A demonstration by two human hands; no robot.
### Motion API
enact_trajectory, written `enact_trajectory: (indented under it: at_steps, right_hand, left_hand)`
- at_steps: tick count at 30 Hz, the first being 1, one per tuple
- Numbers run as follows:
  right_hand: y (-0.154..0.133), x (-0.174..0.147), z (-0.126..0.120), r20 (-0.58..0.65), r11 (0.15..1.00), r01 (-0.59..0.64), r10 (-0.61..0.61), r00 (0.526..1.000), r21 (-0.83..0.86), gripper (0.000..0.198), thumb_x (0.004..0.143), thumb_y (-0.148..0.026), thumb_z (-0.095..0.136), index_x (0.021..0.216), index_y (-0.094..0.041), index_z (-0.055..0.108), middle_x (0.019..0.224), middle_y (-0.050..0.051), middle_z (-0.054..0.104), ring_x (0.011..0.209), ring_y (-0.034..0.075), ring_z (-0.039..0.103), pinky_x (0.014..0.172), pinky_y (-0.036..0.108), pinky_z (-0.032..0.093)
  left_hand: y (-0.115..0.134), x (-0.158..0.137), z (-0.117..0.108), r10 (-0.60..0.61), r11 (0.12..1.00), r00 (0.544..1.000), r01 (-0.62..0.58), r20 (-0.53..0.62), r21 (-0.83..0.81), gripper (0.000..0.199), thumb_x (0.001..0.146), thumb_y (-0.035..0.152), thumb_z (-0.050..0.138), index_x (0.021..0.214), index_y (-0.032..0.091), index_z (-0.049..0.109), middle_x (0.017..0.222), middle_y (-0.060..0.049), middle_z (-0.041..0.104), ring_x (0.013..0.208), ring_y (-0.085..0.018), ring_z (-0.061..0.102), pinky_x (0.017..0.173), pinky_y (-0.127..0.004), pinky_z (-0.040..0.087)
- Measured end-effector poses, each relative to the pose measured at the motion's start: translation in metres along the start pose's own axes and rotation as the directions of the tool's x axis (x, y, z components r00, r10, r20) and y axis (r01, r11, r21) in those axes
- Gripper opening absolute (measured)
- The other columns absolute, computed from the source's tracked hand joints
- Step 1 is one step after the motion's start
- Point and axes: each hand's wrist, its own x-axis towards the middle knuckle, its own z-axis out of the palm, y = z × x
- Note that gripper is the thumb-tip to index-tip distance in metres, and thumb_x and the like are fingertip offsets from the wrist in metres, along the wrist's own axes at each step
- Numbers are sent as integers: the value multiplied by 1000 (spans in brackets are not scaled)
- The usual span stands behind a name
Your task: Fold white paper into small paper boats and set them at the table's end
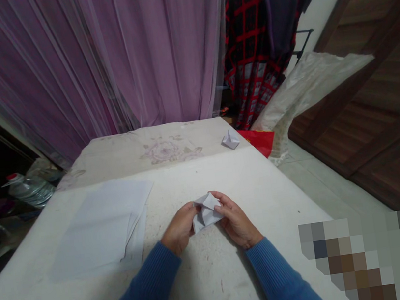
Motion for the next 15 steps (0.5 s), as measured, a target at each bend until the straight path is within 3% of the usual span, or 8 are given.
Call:
enact_trajectory:
  at_steps: [4, 7, 12, 15]
  right_hand:
    - [-1, 0, 2, -78, 1000, -5, 7, 997, 26, 47, 63, -34, 83, 106, -23, 68, 89, 1, 71, 75, 15, 60, 69, 25, 46]
    - [1, 2, 1, -134, 997, -35, 44, 990, 70, 46, 62, -34, 84, 103, -22, 68, 87, 1, 71, 72, 14, 59, 65, 24, 44]
    - [5, 4, -1, -160, 990, -68, 88, 983, 125, 49, 60, -36, 85, 103, -20, 69, 85, 1, 70, 69, 13, 57, 60, 22, 42]
    - [5, 4, -1, -162, 992, -69, 86, 983, 108, 49, 58, -38, 86, 101, -20, 69, 84, 1, 71, 69, 13, 57, 62, 22, 43]
  left_hand:
    - [-3, 1, -2, -65, 987, 995, 53, -75, -149, 28, 76, 24, 64, 101, 12, 68, 91, -8, 74, 84, -20, 68, 75, -28, 49]
    - [-3, -1, -2, -114, 947, 993, 101, -25, -304, 32, 80, 17, 56, 109, 10, 65, 99, -10, 73, 88, -21, 69, 78, -29, 51]
    - [2, -6, -2, -162, 892, 987, 156, 21, -424, 35, 90, 20, 46, 120, 8, 59, 102, -12, 73, 91, -21, 69, 80, -31, 54]
    - [2, -9, -2, -127, 867, 991, 131, 41, -482, 35, 94, 27, 44, 122, 10, 58, 102, -11, 72, 94, -21, 69, 84, -32, 54]
